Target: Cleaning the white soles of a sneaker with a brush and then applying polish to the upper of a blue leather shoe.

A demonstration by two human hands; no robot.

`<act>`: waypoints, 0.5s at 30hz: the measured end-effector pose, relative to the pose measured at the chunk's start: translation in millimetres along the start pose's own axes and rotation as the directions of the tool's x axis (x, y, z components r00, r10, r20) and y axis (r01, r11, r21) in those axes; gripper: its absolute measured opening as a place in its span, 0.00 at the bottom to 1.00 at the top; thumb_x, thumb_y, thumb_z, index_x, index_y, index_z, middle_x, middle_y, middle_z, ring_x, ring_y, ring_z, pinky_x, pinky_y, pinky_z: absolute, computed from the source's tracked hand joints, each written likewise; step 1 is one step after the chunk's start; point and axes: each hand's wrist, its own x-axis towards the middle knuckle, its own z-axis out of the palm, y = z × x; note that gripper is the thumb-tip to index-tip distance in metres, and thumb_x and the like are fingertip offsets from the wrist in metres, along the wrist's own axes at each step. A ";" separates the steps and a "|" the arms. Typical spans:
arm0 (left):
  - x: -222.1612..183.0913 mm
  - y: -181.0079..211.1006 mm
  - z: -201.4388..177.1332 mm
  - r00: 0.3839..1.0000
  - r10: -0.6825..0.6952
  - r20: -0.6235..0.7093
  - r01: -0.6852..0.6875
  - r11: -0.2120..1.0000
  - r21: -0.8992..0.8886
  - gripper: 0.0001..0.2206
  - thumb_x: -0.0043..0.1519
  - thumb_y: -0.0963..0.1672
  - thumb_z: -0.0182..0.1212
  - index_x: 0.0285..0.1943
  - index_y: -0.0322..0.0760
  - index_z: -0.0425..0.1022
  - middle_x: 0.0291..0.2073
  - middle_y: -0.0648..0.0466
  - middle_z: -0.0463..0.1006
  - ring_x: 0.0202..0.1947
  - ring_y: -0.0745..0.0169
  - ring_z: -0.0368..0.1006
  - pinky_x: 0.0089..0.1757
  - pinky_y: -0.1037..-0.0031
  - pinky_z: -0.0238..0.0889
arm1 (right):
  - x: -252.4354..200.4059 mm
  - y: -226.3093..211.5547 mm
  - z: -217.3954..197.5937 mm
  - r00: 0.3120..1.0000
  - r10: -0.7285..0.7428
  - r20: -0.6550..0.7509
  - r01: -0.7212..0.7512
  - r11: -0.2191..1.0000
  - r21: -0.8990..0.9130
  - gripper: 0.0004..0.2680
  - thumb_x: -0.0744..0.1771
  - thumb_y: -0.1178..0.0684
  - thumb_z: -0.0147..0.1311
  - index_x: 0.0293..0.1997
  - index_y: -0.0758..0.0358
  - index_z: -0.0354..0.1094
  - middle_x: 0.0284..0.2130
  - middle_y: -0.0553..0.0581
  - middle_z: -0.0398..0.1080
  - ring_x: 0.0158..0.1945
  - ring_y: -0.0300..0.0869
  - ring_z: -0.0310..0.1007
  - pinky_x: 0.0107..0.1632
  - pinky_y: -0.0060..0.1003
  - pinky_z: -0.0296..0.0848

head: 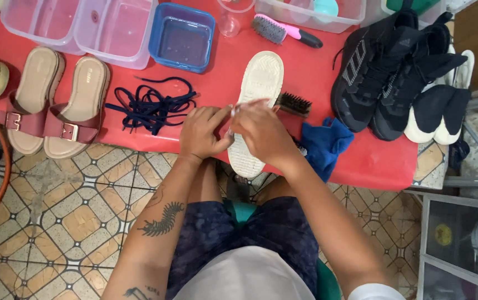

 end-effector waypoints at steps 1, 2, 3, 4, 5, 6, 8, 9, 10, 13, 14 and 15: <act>-0.1 -0.6 -0.6 1.000 0.004 -0.001 -0.004 1.000 0.000 0.23 0.55 0.54 0.57 0.56 0.43 0.78 0.35 0.53 0.75 0.34 0.52 0.75 0.38 0.64 0.65 | 0.3 -10.1 -10.1 1.000 0.000 -0.003 0.000 1.000 -0.003 0.05 0.70 0.50 0.46 0.42 0.54 0.68 0.42 0.54 0.73 0.56 0.53 0.72 0.57 0.51 0.66; -0.2 -0.6 -0.6 1.000 0.009 0.002 -0.009 1.000 0.009 0.23 0.55 0.54 0.56 0.56 0.44 0.78 0.34 0.53 0.74 0.34 0.53 0.75 0.38 0.64 0.65 | -0.5 -20.5 -20.5 0.997 0.052 0.059 -0.059 0.990 0.129 0.05 0.70 0.53 0.46 0.43 0.56 0.69 0.41 0.57 0.74 0.54 0.55 0.73 0.57 0.53 0.66; 0.0 -0.3 -0.4 1.000 0.014 0.005 -0.014 1.000 0.017 0.22 0.56 0.54 0.55 0.56 0.45 0.78 0.34 0.54 0.74 0.34 0.54 0.75 0.38 0.64 0.65 | -1.5 -30.8 -31.1 0.987 0.094 0.127 -0.124 0.959 0.255 0.06 0.70 0.55 0.46 0.43 0.59 0.71 0.40 0.59 0.75 0.52 0.57 0.74 0.56 0.54 0.66; -0.1 -0.5 -0.6 1.000 0.023 0.006 -0.023 1.000 0.014 0.22 0.56 0.54 0.55 0.56 0.45 0.78 0.34 0.54 0.74 0.34 0.54 0.75 0.38 0.64 0.65 | -10.5 -29.1 -31.4 0.988 0.099 0.120 -0.126 0.960 0.251 0.06 0.70 0.55 0.46 0.43 0.59 0.71 0.40 0.59 0.75 0.52 0.57 0.74 0.56 0.54 0.66; -0.2 -0.3 -0.8 1.000 0.010 0.009 -0.010 1.000 -0.001 0.22 0.57 0.55 0.55 0.56 0.46 0.78 0.34 0.54 0.74 0.34 0.53 0.75 0.39 0.64 0.65 | -19.7 -27.5 -31.8 0.984 0.128 0.124 -0.161 0.940 0.302 0.07 0.69 0.57 0.47 0.49 0.61 0.69 0.41 0.63 0.74 0.52 0.61 0.73 0.56 0.57 0.67; -0.9 0.4 -1.2 1.000 -0.003 0.014 0.003 1.000 -0.017 0.22 0.59 0.55 0.54 0.57 0.46 0.78 0.34 0.53 0.75 0.34 0.53 0.75 0.39 0.63 0.66 | -29.5 -26.4 -32.1 0.979 0.158 0.130 -0.194 0.915 0.352 0.10 0.67 0.59 0.48 0.54 0.63 0.67 0.43 0.68 0.74 0.52 0.65 0.72 0.56 0.60 0.67; 0.7 1.3 -2.4 1.000 -0.002 0.019 0.003 0.999 -0.033 0.23 0.59 0.55 0.55 0.57 0.45 0.78 0.34 0.52 0.75 0.35 0.51 0.75 0.41 0.62 0.65 | -35.0 -39.9 -35.9 0.929 0.347 0.130 -0.360 0.764 0.535 0.10 0.69 0.56 0.49 0.56 0.60 0.67 0.43 0.65 0.76 0.48 0.59 0.76 0.50 0.52 0.74; 1.3 1.8 -4.1 1.000 -0.009 0.024 0.010 0.999 -0.045 0.23 0.59 0.55 0.55 0.57 0.43 0.78 0.35 0.51 0.75 0.36 0.49 0.75 0.42 0.61 0.65 | -37.5 -47.3 -37.6 0.843 0.510 0.173 -0.472 0.546 0.692 0.10 0.70 0.54 0.49 0.58 0.57 0.67 0.43 0.63 0.79 0.43 0.53 0.81 0.43 0.44 0.80; 1.4 3.8 -5.4 1.000 0.000 0.025 0.001 0.999 -0.042 0.23 0.59 0.55 0.55 0.57 0.43 0.78 0.35 0.51 0.75 0.36 0.49 0.75 0.42 0.61 0.65 | -45.1 -45.1 -35.2 0.845 0.509 0.164 -0.465 0.547 0.696 0.10 0.70 0.54 0.49 0.58 0.57 0.67 0.43 0.63 0.79 0.43 0.53 0.81 0.43 0.44 0.80; 7.0 15.1 -13.9 1.000 0.003 0.029 -0.002 0.999 -0.039 0.22 0.58 0.54 0.57 0.57 0.43 0.77 0.37 0.50 0.75 0.39 0.49 0.75 0.46 0.59 0.63 | -63.8 -35.3 -26.0 0.734 0.677 0.055 -0.415 0.383 0.825 0.11 0.70 0.54 0.51 0.60 0.55 0.66 0.36 0.61 0.78 0.35 0.45 0.81 0.37 0.37 0.83; 7.9 25.6 -19.1 0.999 -0.031 0.043 0.034 0.997 -0.070 0.20 0.61 0.53 0.56 0.57 0.43 0.77 0.39 0.51 0.75 0.42 0.49 0.74 0.48 0.59 0.62 | -71.6 -32.3 -21.0 0.680 0.733 0.013 -0.325 0.286 0.901 0.11 0.70 0.54 0.52 0.61 0.58 0.65 0.36 0.64 0.77 0.33 0.47 0.81 0.34 0.39 0.83; 8.8 36.2 -24.0 0.996 -0.064 0.058 0.070 0.993 -0.100 0.18 0.63 0.52 0.54 0.58 0.43 0.77 0.41 0.51 0.76 0.44 0.49 0.73 0.50 0.60 0.60 | -79.6 -28.9 -16.1 0.618 0.786 -0.017 -0.217 0.191 0.957 0.12 0.70 0.55 0.52 0.62 0.60 0.64 0.35 0.67 0.75 0.30 0.48 0.80 0.30 0.41 0.83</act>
